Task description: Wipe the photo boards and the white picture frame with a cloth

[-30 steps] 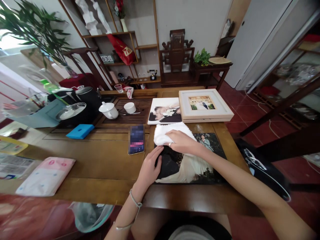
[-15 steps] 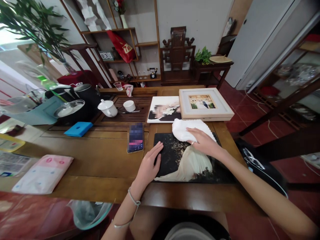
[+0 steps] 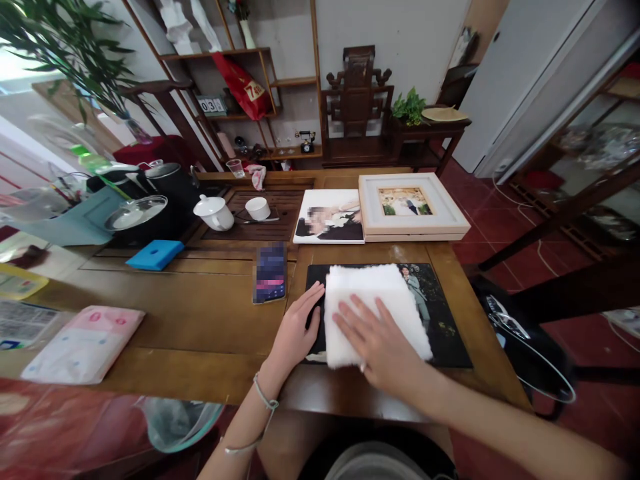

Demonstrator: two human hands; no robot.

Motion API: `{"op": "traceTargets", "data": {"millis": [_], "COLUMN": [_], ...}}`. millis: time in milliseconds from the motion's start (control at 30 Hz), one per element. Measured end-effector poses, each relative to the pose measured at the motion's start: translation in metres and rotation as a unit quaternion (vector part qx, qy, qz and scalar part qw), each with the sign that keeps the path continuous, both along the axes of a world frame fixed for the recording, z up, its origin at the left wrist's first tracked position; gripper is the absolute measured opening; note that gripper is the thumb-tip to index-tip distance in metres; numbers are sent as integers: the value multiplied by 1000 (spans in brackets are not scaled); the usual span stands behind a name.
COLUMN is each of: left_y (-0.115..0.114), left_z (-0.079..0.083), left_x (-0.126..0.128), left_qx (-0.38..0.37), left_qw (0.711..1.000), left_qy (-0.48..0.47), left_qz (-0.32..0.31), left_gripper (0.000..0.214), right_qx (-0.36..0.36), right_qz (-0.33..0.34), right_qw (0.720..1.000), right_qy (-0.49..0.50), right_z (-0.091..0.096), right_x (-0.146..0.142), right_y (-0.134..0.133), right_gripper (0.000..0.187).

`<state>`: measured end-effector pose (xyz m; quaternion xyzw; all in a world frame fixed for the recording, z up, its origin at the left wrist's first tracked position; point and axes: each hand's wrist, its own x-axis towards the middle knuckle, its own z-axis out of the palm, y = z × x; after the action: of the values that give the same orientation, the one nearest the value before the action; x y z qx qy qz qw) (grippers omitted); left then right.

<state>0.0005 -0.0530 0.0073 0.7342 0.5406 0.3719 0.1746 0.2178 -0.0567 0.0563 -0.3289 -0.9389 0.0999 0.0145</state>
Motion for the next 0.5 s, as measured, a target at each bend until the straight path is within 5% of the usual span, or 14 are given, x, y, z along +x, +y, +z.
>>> {"op": "traceTargets", "data": {"millis": [100, 167, 400, 500], "left_y": [0, 0, 1, 0], "left_z": [1, 1, 0, 0], "left_x": [0, 0, -1, -1], "left_qx": [-11, -14, -3, -2], "left_qw": [1000, 1000, 1000, 1000], "left_qy": [-5, -8, 0, -3], "left_qz": [1, -3, 0, 0], "left_gripper": [41, 42, 42, 42], "right_qx": [-28, -38, -4, 25], "right_qz": [29, 42, -36, -66], "right_qw": [999, 998, 999, 997], "right_qy": [18, 31, 15, 7], "right_z": [-2, -3, -1, 0], "right_x": [7, 9, -6, -11], "right_y": [-34, -30, 73, 84], "right_gripper": [84, 86, 89, 83]}}
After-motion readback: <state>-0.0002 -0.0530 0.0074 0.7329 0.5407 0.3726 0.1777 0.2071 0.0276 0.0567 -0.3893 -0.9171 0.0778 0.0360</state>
